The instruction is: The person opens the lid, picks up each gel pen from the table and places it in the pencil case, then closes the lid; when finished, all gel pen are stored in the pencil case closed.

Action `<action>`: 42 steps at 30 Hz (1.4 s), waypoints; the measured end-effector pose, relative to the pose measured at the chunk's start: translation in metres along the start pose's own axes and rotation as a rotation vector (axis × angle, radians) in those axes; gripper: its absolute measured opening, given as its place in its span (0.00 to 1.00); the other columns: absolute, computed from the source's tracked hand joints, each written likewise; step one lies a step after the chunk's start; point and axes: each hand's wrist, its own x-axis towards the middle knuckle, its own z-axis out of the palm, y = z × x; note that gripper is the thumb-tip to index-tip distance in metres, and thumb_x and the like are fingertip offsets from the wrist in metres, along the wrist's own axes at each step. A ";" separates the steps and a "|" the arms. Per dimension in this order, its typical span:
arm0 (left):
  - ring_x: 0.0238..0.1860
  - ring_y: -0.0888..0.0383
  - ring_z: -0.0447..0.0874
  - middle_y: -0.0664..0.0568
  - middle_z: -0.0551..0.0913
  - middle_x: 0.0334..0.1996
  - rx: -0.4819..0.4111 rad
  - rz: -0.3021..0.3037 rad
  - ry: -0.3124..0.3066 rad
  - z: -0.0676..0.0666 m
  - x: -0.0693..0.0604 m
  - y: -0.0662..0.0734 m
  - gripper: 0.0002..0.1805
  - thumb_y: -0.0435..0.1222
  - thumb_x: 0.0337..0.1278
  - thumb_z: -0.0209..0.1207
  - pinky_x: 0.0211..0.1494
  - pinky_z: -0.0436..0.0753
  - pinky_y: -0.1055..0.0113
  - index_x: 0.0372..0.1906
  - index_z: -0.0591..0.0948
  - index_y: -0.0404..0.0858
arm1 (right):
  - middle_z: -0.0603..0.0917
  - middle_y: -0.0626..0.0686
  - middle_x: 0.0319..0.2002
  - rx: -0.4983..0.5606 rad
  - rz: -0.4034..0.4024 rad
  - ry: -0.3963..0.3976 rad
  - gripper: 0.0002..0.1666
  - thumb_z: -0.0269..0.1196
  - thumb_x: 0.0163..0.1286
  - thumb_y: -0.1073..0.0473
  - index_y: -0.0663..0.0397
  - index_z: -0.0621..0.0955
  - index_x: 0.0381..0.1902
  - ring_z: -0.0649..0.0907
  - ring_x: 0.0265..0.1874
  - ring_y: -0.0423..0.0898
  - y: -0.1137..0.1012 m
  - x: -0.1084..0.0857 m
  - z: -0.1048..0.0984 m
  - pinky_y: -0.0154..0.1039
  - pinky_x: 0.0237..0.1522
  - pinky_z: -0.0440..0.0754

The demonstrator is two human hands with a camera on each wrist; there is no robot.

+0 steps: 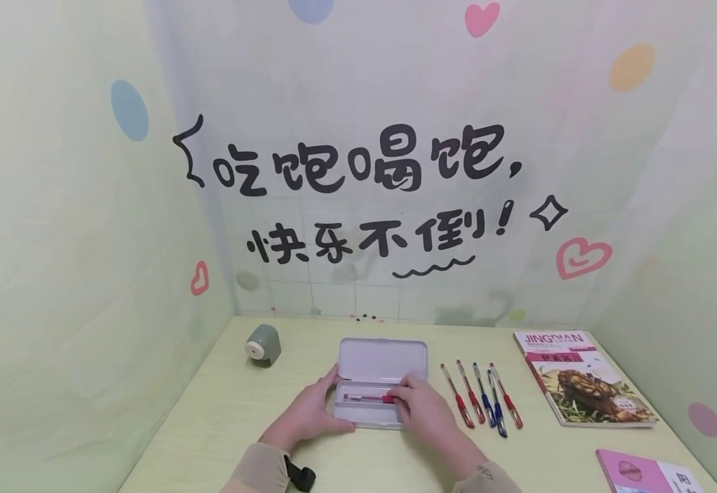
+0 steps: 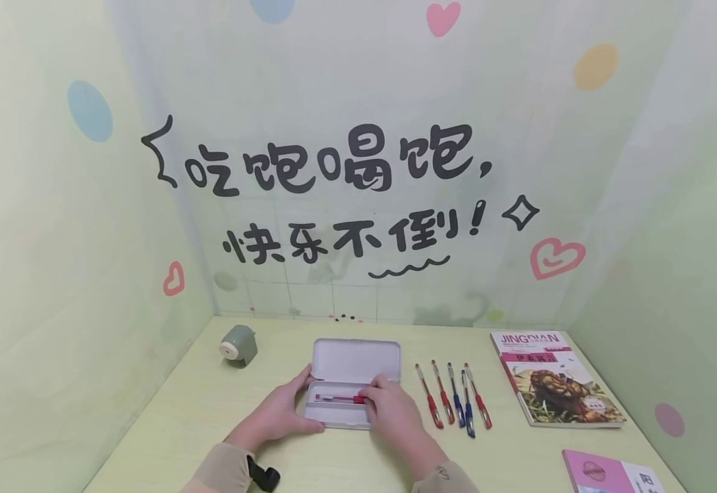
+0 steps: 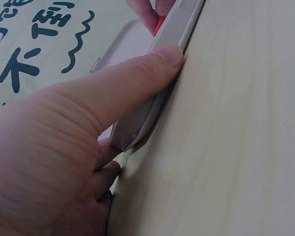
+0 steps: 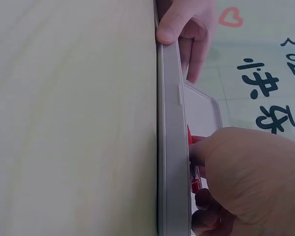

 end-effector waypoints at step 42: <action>0.82 0.37 0.71 0.43 0.78 0.78 -0.011 -0.009 -0.010 0.001 0.001 -0.003 0.78 0.56 0.40 0.86 0.87 0.67 0.34 0.89 0.51 0.31 | 0.88 0.48 0.57 0.140 0.207 0.004 0.18 0.71 0.75 0.59 0.44 0.90 0.61 0.88 0.58 0.52 0.011 -0.005 -0.015 0.57 0.64 0.90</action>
